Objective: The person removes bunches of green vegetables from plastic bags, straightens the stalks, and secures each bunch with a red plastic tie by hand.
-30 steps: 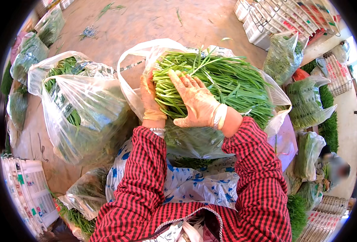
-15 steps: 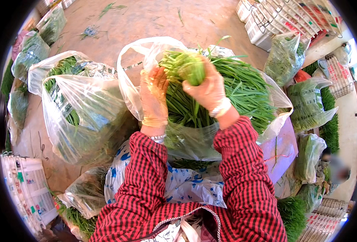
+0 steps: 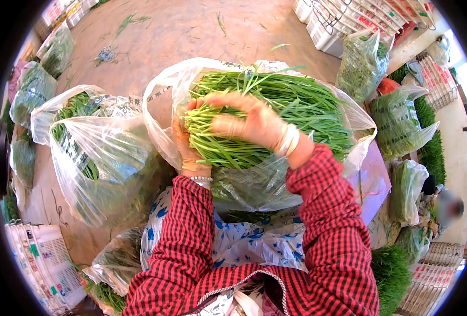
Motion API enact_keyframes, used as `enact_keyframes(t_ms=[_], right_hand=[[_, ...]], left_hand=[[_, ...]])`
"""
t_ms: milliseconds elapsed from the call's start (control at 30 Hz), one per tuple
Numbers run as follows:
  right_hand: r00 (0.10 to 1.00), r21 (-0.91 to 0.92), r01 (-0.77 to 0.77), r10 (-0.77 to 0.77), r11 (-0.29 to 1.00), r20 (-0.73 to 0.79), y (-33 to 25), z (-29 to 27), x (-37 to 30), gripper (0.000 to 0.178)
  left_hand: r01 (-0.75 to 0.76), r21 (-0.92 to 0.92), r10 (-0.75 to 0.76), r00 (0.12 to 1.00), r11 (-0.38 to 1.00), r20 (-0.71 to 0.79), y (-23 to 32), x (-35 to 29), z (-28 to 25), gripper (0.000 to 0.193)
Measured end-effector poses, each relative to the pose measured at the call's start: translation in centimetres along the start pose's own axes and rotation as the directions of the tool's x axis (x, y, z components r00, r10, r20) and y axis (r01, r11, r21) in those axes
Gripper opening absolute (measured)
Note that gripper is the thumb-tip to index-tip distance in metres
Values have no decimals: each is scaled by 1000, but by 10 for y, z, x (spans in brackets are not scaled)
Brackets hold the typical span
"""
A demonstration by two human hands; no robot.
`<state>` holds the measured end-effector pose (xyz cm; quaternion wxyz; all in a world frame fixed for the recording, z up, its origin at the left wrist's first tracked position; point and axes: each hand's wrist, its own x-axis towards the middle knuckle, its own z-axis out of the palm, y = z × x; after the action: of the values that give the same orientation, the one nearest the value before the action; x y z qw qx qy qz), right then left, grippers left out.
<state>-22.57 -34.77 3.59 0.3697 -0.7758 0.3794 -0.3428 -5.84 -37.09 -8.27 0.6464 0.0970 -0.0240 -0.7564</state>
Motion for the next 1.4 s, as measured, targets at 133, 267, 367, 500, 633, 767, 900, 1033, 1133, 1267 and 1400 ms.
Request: enact_keyframes(t_ms=[133, 267, 367, 500, 633, 767, 900, 1033, 1133, 1267, 1400], right_hand=[[976, -482, -24, -85, 876, -202, 36, -48, 26, 38], [991, -754, -101, -2, 649, -135, 83, -33, 28, 41], [996, -792, -77, 8, 606, -91, 90, -50, 31, 21], [920, -347, -255, 115, 903, -375, 62, -62, 31, 19], [997, -288, -68, 56, 955, -51, 21, -13, 32, 60], [958, -500, 146, 4, 854, 287, -12, 25, 11, 142], [988, -626, 64, 40, 777, 150, -11, 20, 19, 145], [999, -275, 7, 4, 961, 39, -2, -10, 17, 136], [998, -215, 55, -63, 975, -27, 0, -3, 4, 122], [983, 4, 35, -34, 999, -182, 2, 10, -7, 105], [958, 116, 40, -5, 992, -287, 24, 18, -14, 98]], left_hand=[[7, 9, -8, 998, 1000, 68, 6, 3, -5, 60], [11, 33, -11, 1000, 999, 1, 2, 2, 0, 58], [12, -21, -12, 1000, 1000, -10, 1, 2, 4, 56], [8, -7, -8, 1000, 1000, 9, 2, 3, 5, 55], [3, -29, -2, 999, 1000, 36, 5, 1, 10, 59], [17, 121, -14, 1000, 993, -25, 2, -16, 37, 54], [-50, 312, 6, 990, 949, 142, 2, -15, 49, 54], [-128, 528, -8, 969, 840, 247, -9, -34, 81, 68], [-201, 595, 8, 951, 778, 310, -18, -43, 90, 77], [-516, 812, 160, 856, 274, 491, -30, -29, 80, 81], [-512, 769, 176, 777, -383, 605, -30, -34, 80, 76]])
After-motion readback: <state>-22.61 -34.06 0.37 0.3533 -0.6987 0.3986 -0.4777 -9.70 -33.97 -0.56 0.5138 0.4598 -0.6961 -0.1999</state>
